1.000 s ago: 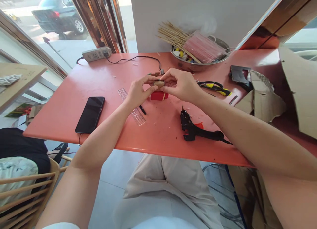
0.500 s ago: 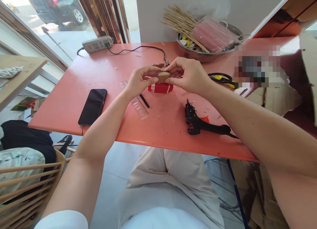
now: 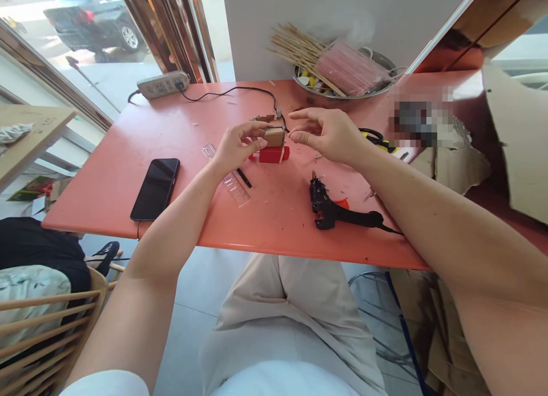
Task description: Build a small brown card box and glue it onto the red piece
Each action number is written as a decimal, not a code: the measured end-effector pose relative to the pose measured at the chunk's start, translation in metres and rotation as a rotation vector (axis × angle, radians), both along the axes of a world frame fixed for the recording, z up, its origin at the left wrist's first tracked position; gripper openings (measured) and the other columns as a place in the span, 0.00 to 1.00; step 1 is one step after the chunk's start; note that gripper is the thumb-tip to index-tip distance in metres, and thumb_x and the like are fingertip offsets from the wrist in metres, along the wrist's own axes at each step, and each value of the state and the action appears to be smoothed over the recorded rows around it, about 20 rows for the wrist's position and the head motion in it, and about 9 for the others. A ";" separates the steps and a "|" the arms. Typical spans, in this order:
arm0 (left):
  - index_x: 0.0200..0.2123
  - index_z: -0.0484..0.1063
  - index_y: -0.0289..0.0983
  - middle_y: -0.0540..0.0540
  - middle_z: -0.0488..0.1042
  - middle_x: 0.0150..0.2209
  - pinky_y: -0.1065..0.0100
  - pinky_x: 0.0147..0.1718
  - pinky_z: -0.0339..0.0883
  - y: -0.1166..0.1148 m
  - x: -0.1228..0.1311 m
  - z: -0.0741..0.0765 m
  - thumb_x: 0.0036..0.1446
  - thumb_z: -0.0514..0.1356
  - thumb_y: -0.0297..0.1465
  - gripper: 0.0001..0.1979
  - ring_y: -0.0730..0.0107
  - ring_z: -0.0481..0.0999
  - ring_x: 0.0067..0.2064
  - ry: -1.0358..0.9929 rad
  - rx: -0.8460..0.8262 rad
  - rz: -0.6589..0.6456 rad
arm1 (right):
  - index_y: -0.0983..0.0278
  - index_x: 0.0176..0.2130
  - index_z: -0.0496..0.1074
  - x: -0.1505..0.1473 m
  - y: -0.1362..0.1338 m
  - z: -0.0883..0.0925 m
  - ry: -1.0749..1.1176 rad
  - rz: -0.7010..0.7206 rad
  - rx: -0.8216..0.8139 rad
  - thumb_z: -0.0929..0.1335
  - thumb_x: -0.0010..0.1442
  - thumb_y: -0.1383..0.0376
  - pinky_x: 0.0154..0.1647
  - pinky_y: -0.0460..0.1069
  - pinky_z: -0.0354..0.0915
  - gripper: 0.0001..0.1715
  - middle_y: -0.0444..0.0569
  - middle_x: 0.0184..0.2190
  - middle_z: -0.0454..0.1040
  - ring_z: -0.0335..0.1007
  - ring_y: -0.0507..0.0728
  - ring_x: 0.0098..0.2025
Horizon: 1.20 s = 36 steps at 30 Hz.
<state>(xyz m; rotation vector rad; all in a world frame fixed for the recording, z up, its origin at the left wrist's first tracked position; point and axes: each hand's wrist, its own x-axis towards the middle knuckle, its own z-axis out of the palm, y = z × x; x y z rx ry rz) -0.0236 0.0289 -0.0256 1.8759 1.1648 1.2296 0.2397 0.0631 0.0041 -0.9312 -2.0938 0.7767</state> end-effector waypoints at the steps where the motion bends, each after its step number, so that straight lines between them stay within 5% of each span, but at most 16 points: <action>1: 0.52 0.85 0.40 0.39 0.90 0.52 0.62 0.47 0.80 0.000 0.000 0.000 0.56 0.72 0.33 0.20 0.55 0.89 0.53 0.002 0.004 0.003 | 0.60 0.57 0.86 0.003 -0.002 0.000 -0.015 -0.003 0.005 0.81 0.62 0.55 0.58 0.64 0.80 0.26 0.52 0.42 0.89 0.86 0.66 0.47; 5: 0.52 0.85 0.40 0.40 0.90 0.52 0.61 0.49 0.79 0.001 0.001 0.001 0.55 0.71 0.32 0.19 0.55 0.89 0.54 0.031 0.024 0.022 | 0.59 0.51 0.87 0.005 -0.004 -0.004 -0.007 -0.012 0.030 0.81 0.61 0.57 0.54 0.62 0.82 0.18 0.50 0.40 0.88 0.85 0.64 0.43; 15: 0.51 0.87 0.44 0.42 0.91 0.51 0.57 0.53 0.81 0.002 -0.002 0.003 0.56 0.74 0.34 0.19 0.53 0.89 0.55 0.031 0.035 0.003 | 0.56 0.47 0.86 -0.027 0.001 0.001 -0.004 0.069 0.109 0.83 0.56 0.64 0.54 0.62 0.80 0.18 0.48 0.44 0.89 0.85 0.64 0.45; 21: 0.51 0.87 0.43 0.43 0.91 0.52 0.55 0.55 0.82 0.005 -0.008 0.001 0.55 0.76 0.46 0.22 0.51 0.89 0.57 -0.043 0.021 -0.013 | 0.57 0.46 0.85 -0.038 -0.004 -0.003 -0.008 0.034 0.118 0.81 0.58 0.67 0.55 0.62 0.79 0.15 0.47 0.43 0.89 0.86 0.64 0.44; 24: 0.50 0.85 0.48 0.47 0.90 0.53 0.54 0.58 0.82 0.017 -0.032 0.000 0.57 0.75 0.54 0.24 0.56 0.88 0.56 -0.148 0.098 0.130 | 0.56 0.46 0.85 -0.036 -0.005 -0.005 0.008 0.017 0.096 0.80 0.59 0.67 0.54 0.62 0.80 0.14 0.48 0.43 0.89 0.86 0.64 0.45; 27: 0.48 0.82 0.51 0.55 0.88 0.45 0.56 0.58 0.82 0.035 -0.067 -0.004 0.58 0.73 0.63 0.27 0.65 0.87 0.52 -0.244 0.176 0.332 | 0.56 0.45 0.85 -0.031 -0.005 -0.003 0.029 0.012 0.075 0.82 0.59 0.63 0.56 0.64 0.80 0.13 0.49 0.44 0.89 0.87 0.65 0.47; 31: 0.47 0.79 0.52 0.57 0.76 0.24 0.61 0.40 0.81 0.044 -0.082 -0.011 0.67 0.61 0.68 0.28 0.73 0.82 0.34 -0.277 0.130 0.411 | 0.56 0.45 0.85 -0.028 -0.005 0.005 0.023 0.048 -0.001 0.84 0.57 0.59 0.59 0.65 0.80 0.16 0.49 0.44 0.88 0.87 0.65 0.49; 33: 0.45 0.80 0.50 0.54 0.76 0.22 0.62 0.35 0.81 0.037 -0.068 -0.010 0.70 0.59 0.64 0.26 0.68 0.83 0.32 -0.255 0.072 0.349 | 0.57 0.44 0.85 -0.028 -0.006 0.010 0.029 0.058 -0.038 0.84 0.57 0.59 0.58 0.64 0.81 0.16 0.49 0.42 0.88 0.86 0.65 0.47; 36: 0.51 0.82 0.45 0.46 0.88 0.41 0.65 0.39 0.83 0.015 -0.031 -0.002 0.61 0.73 0.56 0.26 0.67 0.88 0.40 -0.238 -0.014 0.108 | 0.58 0.43 0.85 -0.028 -0.010 0.019 0.068 0.066 -0.133 0.83 0.60 0.56 0.51 0.61 0.84 0.13 0.50 0.39 0.86 0.84 0.63 0.43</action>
